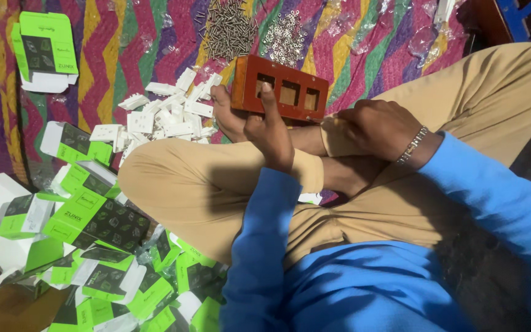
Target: The person sits on the floor and uses a screwdriver to fasten screws into a small wooden switchboard frame. They then insert a white plastic switch module into the frame and secure it by hand.
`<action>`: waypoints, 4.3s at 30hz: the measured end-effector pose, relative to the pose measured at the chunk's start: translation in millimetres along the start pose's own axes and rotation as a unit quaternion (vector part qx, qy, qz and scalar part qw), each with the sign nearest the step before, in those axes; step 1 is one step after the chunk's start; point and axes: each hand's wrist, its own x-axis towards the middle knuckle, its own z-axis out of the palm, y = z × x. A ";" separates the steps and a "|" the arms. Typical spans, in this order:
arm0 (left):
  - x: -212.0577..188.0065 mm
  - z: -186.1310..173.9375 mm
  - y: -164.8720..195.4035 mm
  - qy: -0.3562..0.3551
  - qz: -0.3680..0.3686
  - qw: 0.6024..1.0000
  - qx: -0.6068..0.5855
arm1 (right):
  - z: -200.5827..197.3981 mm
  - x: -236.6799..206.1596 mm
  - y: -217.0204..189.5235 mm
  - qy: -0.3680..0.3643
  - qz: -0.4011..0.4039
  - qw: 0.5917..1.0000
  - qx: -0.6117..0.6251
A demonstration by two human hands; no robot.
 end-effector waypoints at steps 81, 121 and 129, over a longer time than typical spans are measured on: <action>3.7 9.0 -41.9 -0.072 -0.061 0.981 -0.172 | 71.7 -33.6 60.9 0.382 0.074 0.838 0.382; -1.7 12.8 -38.7 -0.057 -0.077 0.963 -0.251 | 66.9 -21.4 42.3 0.371 0.058 0.840 0.392; 0.5 10.9 -24.8 -0.043 -0.019 0.974 -0.223 | 39.1 -23.2 34.0 0.295 0.057 0.916 0.267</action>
